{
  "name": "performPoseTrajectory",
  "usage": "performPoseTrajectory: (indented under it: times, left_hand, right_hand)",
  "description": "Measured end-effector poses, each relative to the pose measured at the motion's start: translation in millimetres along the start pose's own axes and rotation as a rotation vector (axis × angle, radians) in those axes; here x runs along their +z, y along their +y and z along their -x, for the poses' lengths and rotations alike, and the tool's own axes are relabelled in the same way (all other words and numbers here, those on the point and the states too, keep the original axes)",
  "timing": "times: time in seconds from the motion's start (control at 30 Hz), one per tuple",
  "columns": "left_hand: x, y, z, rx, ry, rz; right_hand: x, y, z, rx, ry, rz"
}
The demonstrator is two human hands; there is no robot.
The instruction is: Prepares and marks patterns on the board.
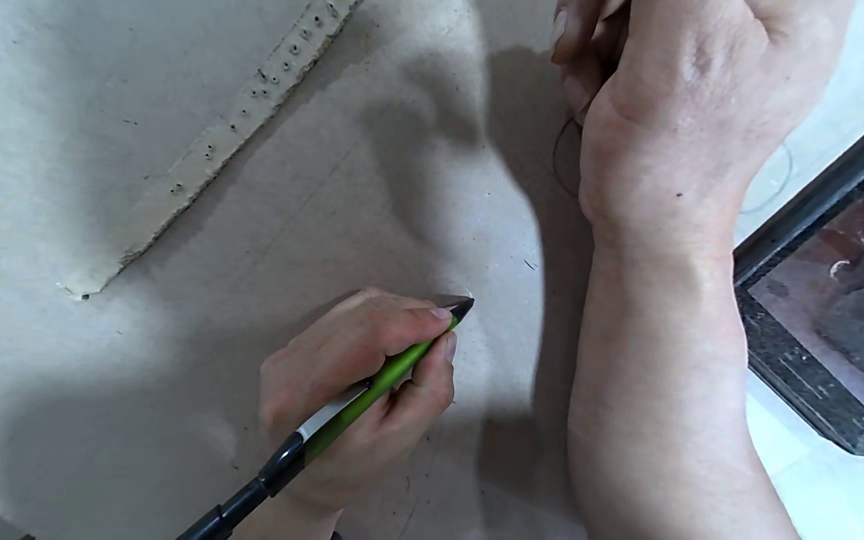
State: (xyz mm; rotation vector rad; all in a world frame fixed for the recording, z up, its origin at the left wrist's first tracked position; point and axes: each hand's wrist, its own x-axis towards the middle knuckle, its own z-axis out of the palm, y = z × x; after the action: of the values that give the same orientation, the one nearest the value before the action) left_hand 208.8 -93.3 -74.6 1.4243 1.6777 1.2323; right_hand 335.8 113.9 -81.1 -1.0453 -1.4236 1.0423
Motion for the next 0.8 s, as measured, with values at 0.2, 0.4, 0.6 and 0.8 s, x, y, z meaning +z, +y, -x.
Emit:
performPoseTrajectory:
  times: [0.2, 0.4, 0.6, 0.8]
  left_hand:
    - [0.4, 0.5, -0.5, -0.006, 0.019, -0.013]
    - [1.4, 1.8, -0.1, -0.033, 0.054, -0.016]
    - [1.8, 2.7, 0.1, -0.045, 0.079, -0.018]
    - [-13.9, -1.6, 8.9, -0.112, 0.198, 0.196]
  right_hand:
    - [-0.8, 0.9, 0.6, -0.008, -0.007, 0.016]
    - [-0.8, 0.6, 0.6, -0.001, -0.009, 0.024]
    - [-1.5, 0.3, 0.6, 0.000, -0.010, 0.038]
    - [-0.7, -0.8, 3.5, 0.008, 0.018, 0.054]
